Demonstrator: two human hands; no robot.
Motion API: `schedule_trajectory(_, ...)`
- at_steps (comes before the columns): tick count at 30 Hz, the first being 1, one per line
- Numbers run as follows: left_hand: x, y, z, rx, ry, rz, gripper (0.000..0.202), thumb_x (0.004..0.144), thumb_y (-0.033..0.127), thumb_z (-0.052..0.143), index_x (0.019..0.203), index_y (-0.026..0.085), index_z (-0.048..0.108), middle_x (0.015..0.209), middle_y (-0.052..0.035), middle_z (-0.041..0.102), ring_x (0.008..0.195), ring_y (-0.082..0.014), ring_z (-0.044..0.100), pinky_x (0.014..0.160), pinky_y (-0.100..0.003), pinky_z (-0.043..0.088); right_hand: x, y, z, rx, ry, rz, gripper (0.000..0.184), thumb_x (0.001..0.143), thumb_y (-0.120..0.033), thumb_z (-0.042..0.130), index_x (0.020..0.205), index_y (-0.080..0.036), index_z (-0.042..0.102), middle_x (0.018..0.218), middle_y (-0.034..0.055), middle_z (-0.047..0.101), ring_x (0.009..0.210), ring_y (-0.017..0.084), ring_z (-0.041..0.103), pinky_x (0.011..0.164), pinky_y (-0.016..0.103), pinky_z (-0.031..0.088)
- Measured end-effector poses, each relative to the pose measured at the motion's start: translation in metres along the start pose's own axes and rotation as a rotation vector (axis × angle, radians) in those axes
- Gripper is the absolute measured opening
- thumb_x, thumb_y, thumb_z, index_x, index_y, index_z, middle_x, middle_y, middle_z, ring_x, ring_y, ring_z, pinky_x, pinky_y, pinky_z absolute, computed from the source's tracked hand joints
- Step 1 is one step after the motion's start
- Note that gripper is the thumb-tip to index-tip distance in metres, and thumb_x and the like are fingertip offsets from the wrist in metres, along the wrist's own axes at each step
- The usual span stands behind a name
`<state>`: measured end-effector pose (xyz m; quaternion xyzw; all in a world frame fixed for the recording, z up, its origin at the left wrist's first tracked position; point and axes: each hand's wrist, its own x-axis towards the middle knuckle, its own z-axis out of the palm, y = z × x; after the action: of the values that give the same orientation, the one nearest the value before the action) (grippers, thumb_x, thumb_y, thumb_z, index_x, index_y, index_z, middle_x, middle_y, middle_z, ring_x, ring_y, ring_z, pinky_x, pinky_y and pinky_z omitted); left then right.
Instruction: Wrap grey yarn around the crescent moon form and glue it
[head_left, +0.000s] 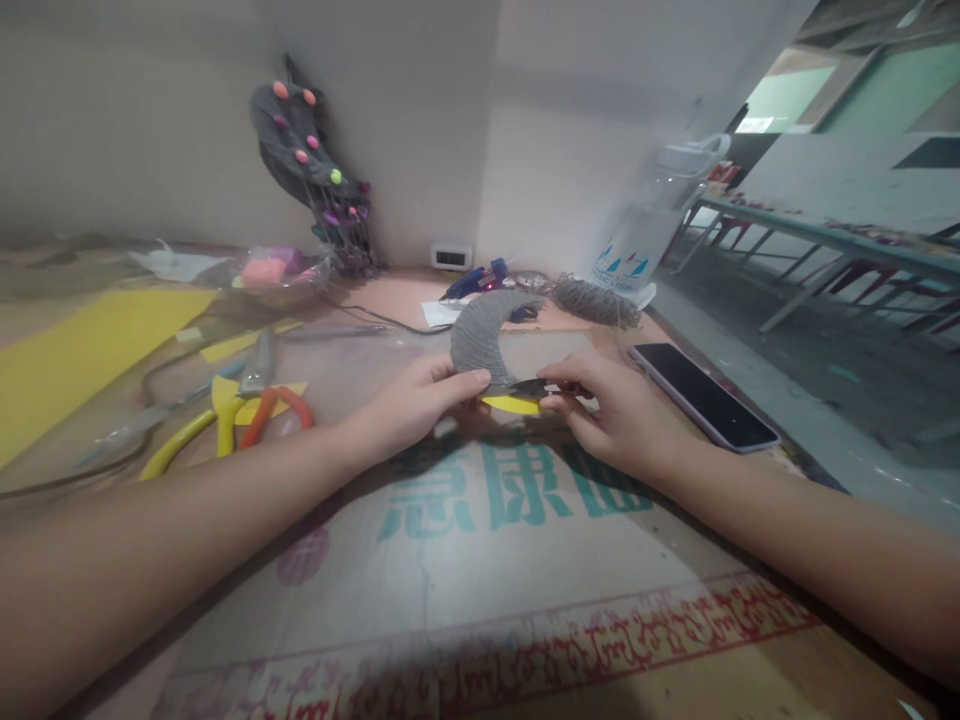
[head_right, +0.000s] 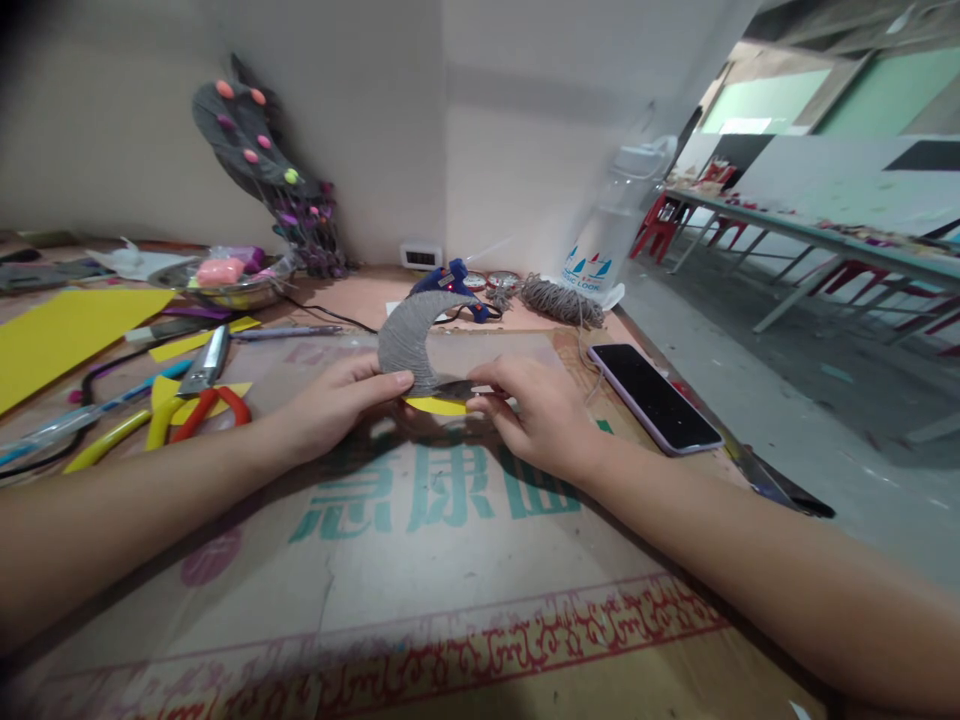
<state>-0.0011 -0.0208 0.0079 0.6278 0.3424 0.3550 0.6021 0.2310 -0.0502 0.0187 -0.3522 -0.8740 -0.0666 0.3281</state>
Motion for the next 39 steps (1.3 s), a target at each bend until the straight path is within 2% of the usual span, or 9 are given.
schedule_trajectory(10,-0.0013,0.0037,0.0014,0.011,-0.059,-0.02,0.026,0.082,0.039,0.061,0.075,0.014,0.064,0.068,-0.0011,0.066,0.06,-0.0108,0.058,0.06,-0.022,0.046,0.0016,-0.0025,-0.0015,-0.029,-0.011,-0.073,0.012,0.09,-0.021,0.052,0.094,-0.014,0.06,0.079,0.0082,0.066,0.07,0.018,0.06,0.063,0.03,0.046)
schedule_trajectory(17,-0.0004,0.002,0.0012,0.022,-0.041,-0.026,0.026,0.081,0.04,0.061,0.078,0.014,0.064,0.069,-0.0014,0.066,0.061,-0.0116,0.059,0.058,-0.022,0.046,0.002,-0.0024,-0.0019,-0.017,-0.025,-0.062,0.012,0.09,-0.019,0.052,0.094,-0.013,0.061,0.079,0.0083,0.066,0.071,0.018,0.06,0.063,0.029,0.046)
schedule_trajectory(21,-0.0017,0.0057,0.0028,0.056,-0.029,-0.021,0.027,0.082,0.04,0.059,0.076,0.014,0.063,0.068,-0.0026,0.065,0.06,-0.0118,0.058,0.056,-0.022,0.047,0.0019,-0.0028,-0.0016,0.017,-0.04,-0.025,0.011,0.09,-0.018,0.051,0.093,-0.014,0.061,0.079,0.0073,0.066,0.071,0.017,0.06,0.063,0.029,0.046)
schedule_trajectory(27,-0.0038,0.01,0.005,0.152,0.039,-0.027,0.026,0.083,0.039,0.057,0.074,0.015,0.062,0.064,-0.0001,0.063,0.05,-0.0083,0.049,0.046,-0.02,0.039,-0.001,-0.0003,0.0009,0.071,0.074,0.11,0.014,0.089,-0.023,0.054,0.099,-0.014,0.059,0.081,0.0063,0.064,0.066,0.016,0.058,0.06,0.028,0.046)
schedule_trajectory(32,-0.0031,0.008,0.0042,0.202,0.083,0.007,0.027,0.082,0.042,0.058,0.074,0.016,0.06,0.065,0.0005,0.062,0.052,-0.009,0.051,0.048,-0.02,0.039,0.0002,-0.0023,-0.0007,0.027,0.012,0.076,0.015,0.087,-0.022,0.055,0.1,-0.014,0.059,0.081,0.0071,0.065,0.068,0.017,0.058,0.061,0.029,0.046)
schedule_trajectory(39,-0.0032,0.0067,0.0065,0.226,0.034,0.034,0.025,0.083,0.04,0.056,0.083,0.015,0.062,0.064,0.0003,0.061,0.05,-0.0084,0.048,0.045,-0.019,0.036,0.001,-0.0031,-0.0009,-0.006,-0.022,0.063,0.014,0.088,-0.021,0.053,0.098,-0.014,0.06,0.083,0.009,0.067,0.071,0.019,0.06,0.062,0.03,0.046)
